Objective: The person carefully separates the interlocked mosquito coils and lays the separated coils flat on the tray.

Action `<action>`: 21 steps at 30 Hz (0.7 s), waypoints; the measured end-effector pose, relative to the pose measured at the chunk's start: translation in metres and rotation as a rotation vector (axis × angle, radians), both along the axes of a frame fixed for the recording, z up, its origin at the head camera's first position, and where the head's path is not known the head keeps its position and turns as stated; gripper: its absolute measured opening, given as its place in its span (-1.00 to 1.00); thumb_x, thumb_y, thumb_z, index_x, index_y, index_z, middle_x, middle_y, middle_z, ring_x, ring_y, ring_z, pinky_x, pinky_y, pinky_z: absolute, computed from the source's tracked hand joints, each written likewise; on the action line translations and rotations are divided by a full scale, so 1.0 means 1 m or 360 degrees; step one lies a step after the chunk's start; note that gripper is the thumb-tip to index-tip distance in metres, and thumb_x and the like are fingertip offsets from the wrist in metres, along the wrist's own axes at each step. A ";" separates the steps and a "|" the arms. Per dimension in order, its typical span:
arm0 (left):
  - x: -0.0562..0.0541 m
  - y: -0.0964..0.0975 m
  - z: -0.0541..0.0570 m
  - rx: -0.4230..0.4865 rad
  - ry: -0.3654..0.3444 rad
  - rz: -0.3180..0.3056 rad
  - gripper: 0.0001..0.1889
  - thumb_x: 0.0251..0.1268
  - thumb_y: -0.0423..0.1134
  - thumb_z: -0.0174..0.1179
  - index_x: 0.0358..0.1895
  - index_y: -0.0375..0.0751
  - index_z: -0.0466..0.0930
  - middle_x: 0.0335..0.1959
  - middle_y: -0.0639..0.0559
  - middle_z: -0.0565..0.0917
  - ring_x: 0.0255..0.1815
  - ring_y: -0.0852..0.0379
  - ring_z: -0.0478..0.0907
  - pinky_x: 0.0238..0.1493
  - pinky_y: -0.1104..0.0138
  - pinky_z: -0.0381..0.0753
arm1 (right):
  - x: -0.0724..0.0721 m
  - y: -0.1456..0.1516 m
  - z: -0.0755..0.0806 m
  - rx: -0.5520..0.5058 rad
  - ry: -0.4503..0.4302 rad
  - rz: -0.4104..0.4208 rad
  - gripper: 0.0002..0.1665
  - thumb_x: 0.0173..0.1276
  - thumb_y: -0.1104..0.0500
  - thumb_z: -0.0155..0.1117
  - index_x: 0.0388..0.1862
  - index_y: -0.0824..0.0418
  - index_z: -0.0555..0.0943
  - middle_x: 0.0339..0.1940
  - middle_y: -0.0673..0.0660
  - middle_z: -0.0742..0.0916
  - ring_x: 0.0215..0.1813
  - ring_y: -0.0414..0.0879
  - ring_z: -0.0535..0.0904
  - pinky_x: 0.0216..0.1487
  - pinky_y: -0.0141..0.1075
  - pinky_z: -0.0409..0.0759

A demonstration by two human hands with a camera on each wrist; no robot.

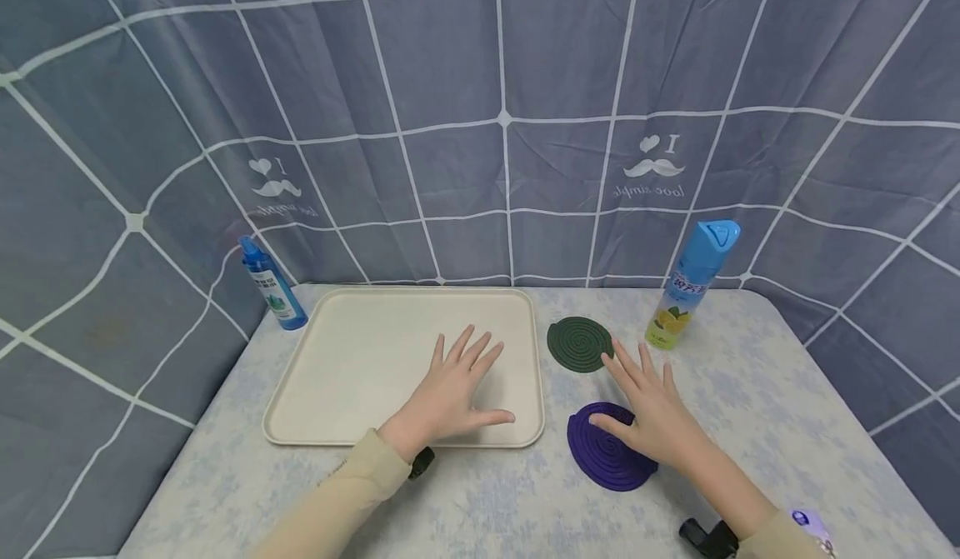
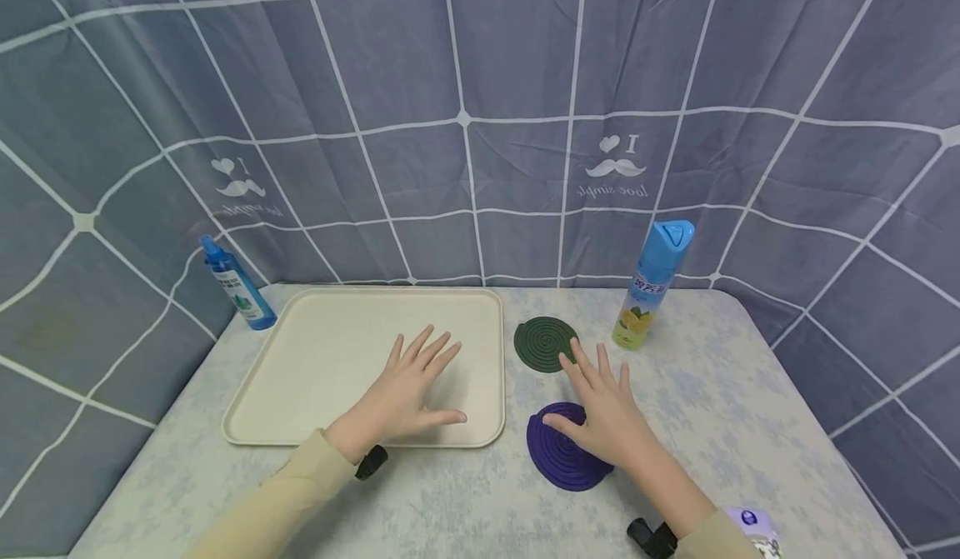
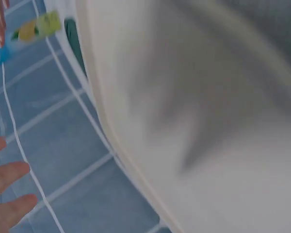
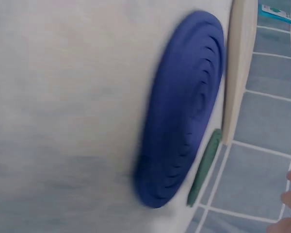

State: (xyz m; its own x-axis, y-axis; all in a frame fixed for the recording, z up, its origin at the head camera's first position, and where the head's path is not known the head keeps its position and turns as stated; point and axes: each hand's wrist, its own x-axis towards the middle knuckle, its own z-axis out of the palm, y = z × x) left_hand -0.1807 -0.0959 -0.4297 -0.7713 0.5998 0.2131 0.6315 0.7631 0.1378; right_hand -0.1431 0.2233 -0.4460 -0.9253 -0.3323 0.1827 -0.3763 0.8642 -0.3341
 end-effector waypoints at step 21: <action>0.022 0.100 -0.033 -0.0365 -0.0125 -0.0253 -0.18 0.27 0.44 0.01 0.40 -0.09 0.36 0.29 0.00 0.52 0.37 -0.01 0.38 0.32 -0.02 0.43 | 0.022 0.018 -0.029 0.0072 -0.0355 -0.0010 0.23 -0.11 -0.29 0.58 0.41 0.38 0.36 0.40 0.39 0.45 0.36 0.47 0.35 0.18 0.55 0.22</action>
State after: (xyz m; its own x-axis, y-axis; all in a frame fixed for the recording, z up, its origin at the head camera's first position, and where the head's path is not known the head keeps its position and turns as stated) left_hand -0.1586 0.0043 -0.4629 -0.6726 0.7400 0.0013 0.7397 0.6724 0.0264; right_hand -0.1210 0.2409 -0.4747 -0.9433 -0.3294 -0.0419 -0.2917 0.8824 -0.3692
